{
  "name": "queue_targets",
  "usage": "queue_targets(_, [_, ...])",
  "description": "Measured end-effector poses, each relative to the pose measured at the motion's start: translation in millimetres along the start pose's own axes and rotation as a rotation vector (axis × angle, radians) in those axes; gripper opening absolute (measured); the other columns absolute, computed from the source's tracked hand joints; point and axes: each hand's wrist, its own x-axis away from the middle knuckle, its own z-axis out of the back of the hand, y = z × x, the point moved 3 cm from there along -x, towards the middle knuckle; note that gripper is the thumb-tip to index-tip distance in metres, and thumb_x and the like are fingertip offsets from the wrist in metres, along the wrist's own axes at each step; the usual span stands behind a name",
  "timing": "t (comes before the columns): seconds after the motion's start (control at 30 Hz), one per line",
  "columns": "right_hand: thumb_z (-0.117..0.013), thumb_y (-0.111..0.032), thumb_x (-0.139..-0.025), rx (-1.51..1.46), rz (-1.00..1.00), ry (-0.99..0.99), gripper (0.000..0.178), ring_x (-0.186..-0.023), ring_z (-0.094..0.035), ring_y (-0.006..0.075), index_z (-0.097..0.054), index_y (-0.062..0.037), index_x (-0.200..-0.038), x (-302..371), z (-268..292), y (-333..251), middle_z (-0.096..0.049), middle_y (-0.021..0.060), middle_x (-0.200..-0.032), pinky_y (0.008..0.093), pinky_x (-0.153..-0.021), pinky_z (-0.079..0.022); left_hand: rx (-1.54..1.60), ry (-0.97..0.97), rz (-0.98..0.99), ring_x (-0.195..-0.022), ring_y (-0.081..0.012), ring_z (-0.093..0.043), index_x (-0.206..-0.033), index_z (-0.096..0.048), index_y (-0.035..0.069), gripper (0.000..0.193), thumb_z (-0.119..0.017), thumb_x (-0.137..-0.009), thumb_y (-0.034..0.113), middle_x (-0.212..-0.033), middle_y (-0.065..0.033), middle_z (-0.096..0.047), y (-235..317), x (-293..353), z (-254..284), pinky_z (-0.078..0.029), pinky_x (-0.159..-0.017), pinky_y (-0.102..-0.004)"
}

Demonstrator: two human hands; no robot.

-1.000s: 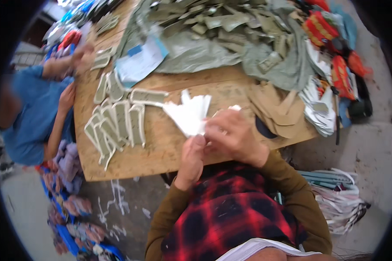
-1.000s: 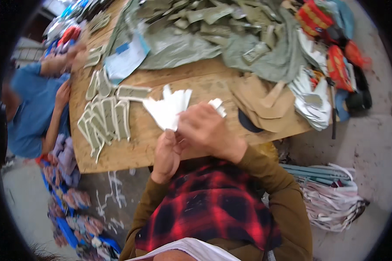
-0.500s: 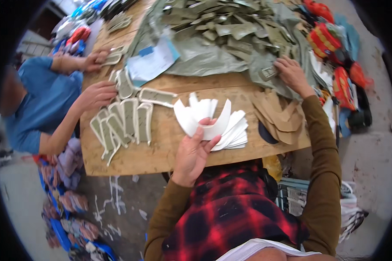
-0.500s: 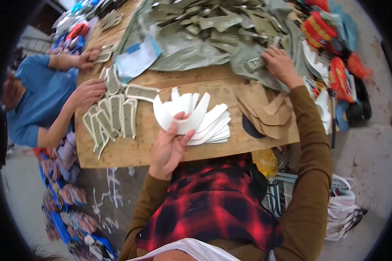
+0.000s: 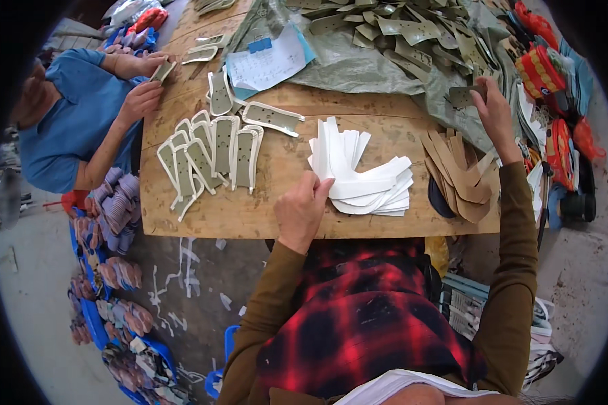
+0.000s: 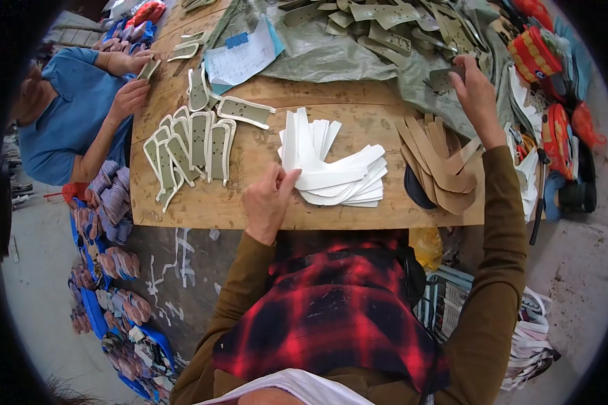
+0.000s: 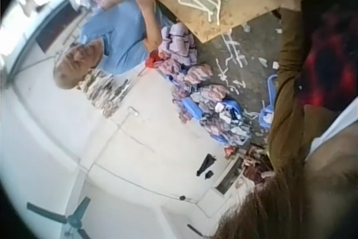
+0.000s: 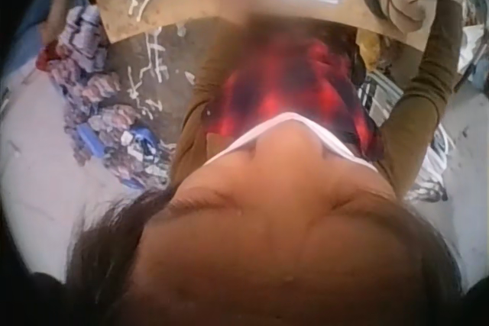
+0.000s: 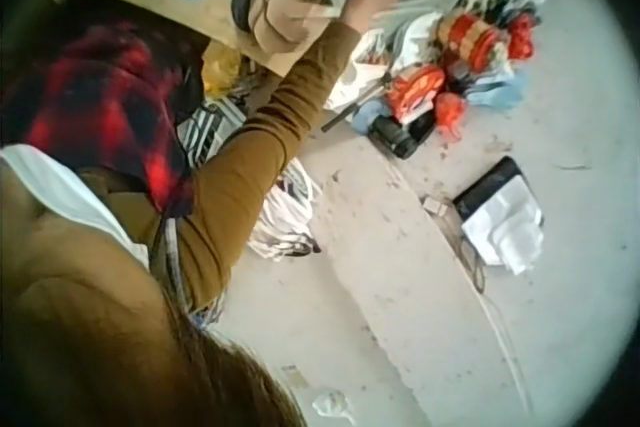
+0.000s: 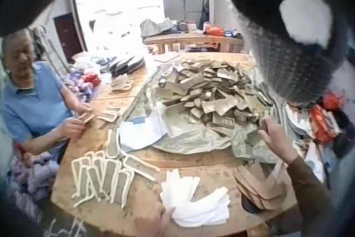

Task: The person sits at a wooden table and repeatedly assembles shoe components by hand. They pick up a white plastic piece and a green fabric piece, align them, and press them together to form a unit. The finished units are placed on the table to the left, while the person continues to process the remaining stacks of parts.

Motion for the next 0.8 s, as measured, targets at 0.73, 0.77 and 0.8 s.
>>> queue_targets(0.73, [-0.067,-0.013,-0.091,-0.611,-0.228,0.076,0.022,-0.076,-0.059,0.0107,-0.066,0.0032,-0.105,74.5,27.9,-97.4,-0.069,0.0052,-0.088,0.0273,-0.067,-0.046,0.056,0.026,0.116,-0.061,-0.0201,-0.058,-0.076,-0.056,0.004,0.030,-0.077,-0.081,0.025,-0.072,-0.0065,-0.060,-4.6,-3.3,-4.7,-0.045,-0.056,-0.0347])
queue_targets(0.77, [-0.066,-0.013,-0.092,-0.625,-0.225,0.054,0.021,-0.077,-0.060,0.0110,-0.065,0.0027,-0.107,87.5,28.9,-108.7,-0.068,0.0051,-0.091,0.0269,-0.068,-0.047,0.059,0.032,0.078,-0.060,-0.0194,-0.058,-0.077,-0.056,0.004,0.028,-0.075,-0.084,0.024,-0.074,-0.0063,-0.061,-4.8,-1.1,-5.2,-0.045,-0.055,-0.0329])
queue_targets(0.8, [-0.064,-0.012,-0.093,-0.636,-0.223,0.036,0.021,-0.078,-0.060,0.0112,-0.063,0.0023,-0.109,101.5,27.6,-117.8,-0.067,0.0051,-0.094,0.0266,-0.069,-0.047,0.065,0.036,0.034,-0.060,-0.0186,-0.058,-0.079,-0.056,0.004,0.027,-0.074,-0.086,0.023,-0.075,-0.0060,-0.062,-5.5,0.2,-6.4,-0.045,-0.054,-0.0311])
